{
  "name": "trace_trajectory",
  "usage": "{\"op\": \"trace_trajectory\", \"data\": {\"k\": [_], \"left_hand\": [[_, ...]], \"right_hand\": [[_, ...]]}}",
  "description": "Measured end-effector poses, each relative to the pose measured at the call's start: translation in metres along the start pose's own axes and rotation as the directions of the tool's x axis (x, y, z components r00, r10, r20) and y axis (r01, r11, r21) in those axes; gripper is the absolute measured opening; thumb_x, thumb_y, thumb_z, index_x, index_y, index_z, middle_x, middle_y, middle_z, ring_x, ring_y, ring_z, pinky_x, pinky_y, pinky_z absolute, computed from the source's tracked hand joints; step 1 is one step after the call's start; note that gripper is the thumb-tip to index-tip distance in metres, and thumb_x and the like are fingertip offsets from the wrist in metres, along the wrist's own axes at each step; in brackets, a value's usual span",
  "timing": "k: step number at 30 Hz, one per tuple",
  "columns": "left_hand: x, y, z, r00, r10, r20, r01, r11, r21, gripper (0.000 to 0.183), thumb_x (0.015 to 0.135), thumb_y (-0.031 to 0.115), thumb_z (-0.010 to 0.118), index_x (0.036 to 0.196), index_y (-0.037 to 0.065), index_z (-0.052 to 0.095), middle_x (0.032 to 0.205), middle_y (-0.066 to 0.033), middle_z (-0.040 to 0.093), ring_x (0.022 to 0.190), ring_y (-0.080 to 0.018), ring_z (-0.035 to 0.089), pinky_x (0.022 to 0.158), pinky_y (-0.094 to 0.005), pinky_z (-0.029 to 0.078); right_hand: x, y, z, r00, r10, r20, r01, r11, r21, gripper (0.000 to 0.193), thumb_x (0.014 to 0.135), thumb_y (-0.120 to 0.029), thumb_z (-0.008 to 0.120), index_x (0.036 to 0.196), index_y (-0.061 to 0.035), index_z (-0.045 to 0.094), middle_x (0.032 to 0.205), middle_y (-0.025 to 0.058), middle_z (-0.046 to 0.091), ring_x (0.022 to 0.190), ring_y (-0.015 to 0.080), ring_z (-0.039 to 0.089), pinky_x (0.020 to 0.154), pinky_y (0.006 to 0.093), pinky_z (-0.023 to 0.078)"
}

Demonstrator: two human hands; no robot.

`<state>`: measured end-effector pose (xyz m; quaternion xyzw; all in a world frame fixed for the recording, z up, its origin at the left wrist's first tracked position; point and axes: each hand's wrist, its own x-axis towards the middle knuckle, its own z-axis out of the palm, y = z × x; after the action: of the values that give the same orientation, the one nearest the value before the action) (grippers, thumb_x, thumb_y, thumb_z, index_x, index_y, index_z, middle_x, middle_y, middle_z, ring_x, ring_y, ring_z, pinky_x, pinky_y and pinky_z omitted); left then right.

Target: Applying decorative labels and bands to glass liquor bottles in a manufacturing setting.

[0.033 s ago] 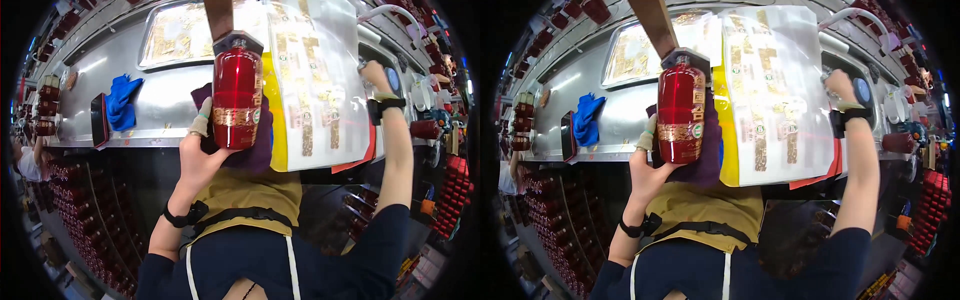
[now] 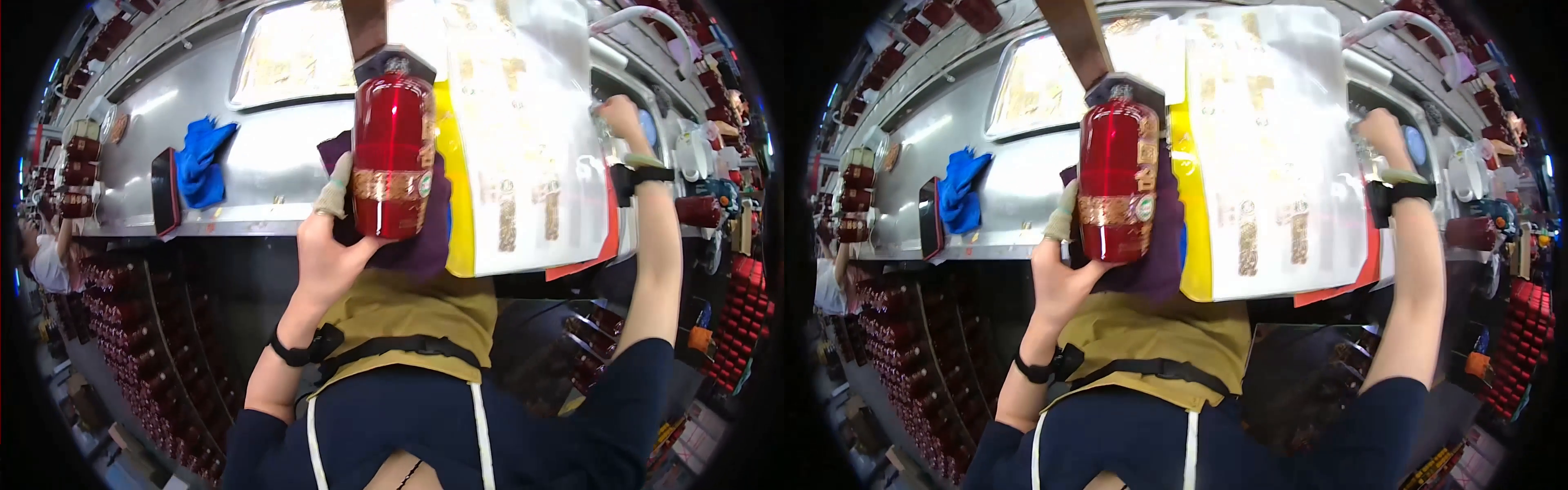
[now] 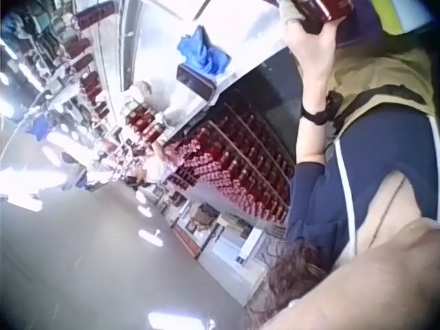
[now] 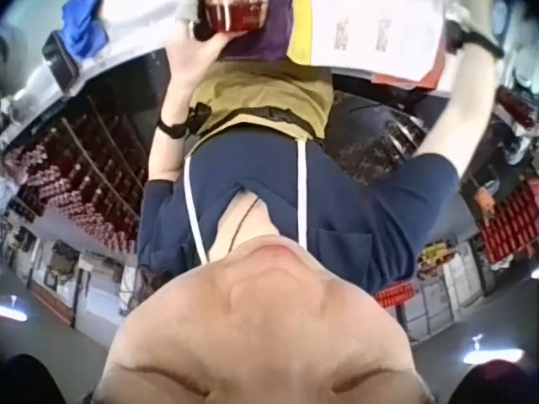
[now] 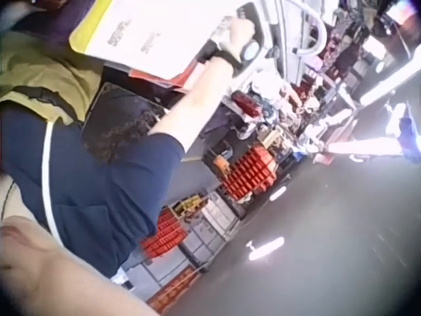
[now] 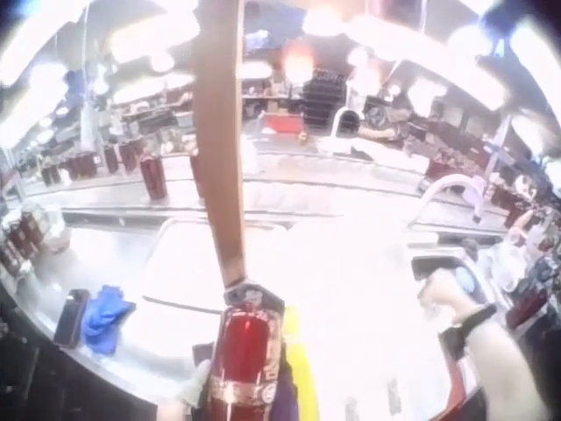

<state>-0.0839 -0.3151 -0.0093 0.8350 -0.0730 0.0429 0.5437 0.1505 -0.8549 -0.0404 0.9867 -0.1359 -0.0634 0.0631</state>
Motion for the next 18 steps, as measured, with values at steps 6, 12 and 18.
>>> {"op": "trace_trajectory", "data": {"k": [6, 12, 18], "left_hand": [[-0.005, -0.013, 0.004, 0.992, 0.085, -0.090, -0.082, 0.996, 0.033, 0.085, 0.073, 0.010, 0.090, 0.149, -0.001, 0.052, 0.137, -0.0214, 0.065, 0.123, -0.0304, 0.065, 0.100, -0.0381, 0.052], [-0.007, -0.015, 0.010, 0.982, 0.136, -0.129, -0.129, 0.990, 0.064, 0.081, 0.071, 0.014, 0.091, 0.143, -0.002, 0.057, 0.134, -0.0209, 0.065, 0.125, -0.0368, 0.061, 0.104, -0.0434, 0.049], [-0.009, -0.012, 0.008, 0.994, 0.075, -0.074, -0.069, 0.995, 0.073, 0.091, 0.076, 0.010, 0.087, 0.155, -0.003, 0.042, 0.147, -0.0178, 0.060, 0.130, -0.0278, 0.061, 0.113, -0.0381, 0.043]], "right_hand": [[-0.114, -0.011, -0.068, 0.983, -0.140, -0.118, 0.183, 0.713, 0.677, 0.027, 0.096, -0.026, 0.075, 0.090, 0.0001, 0.071, 0.075, -0.0072, 0.055, 0.069, 0.0033, 0.043, 0.061, 0.0238, 0.034], [-0.266, -0.112, -0.070, 0.956, -0.258, -0.138, 0.274, 0.623, 0.733, 0.012, 0.094, -0.011, 0.075, 0.095, 0.0002, 0.072, 0.072, -0.0037, 0.058, 0.062, 0.0030, 0.042, 0.056, 0.0237, 0.034], [-0.325, -0.200, -0.083, 0.937, -0.325, -0.128, 0.287, 0.505, 0.814, 0.008, 0.092, -0.007, 0.074, 0.093, 0.0012, 0.071, 0.077, 0.0060, 0.062, 0.066, 0.0116, 0.051, 0.062, 0.0276, 0.040]]}}
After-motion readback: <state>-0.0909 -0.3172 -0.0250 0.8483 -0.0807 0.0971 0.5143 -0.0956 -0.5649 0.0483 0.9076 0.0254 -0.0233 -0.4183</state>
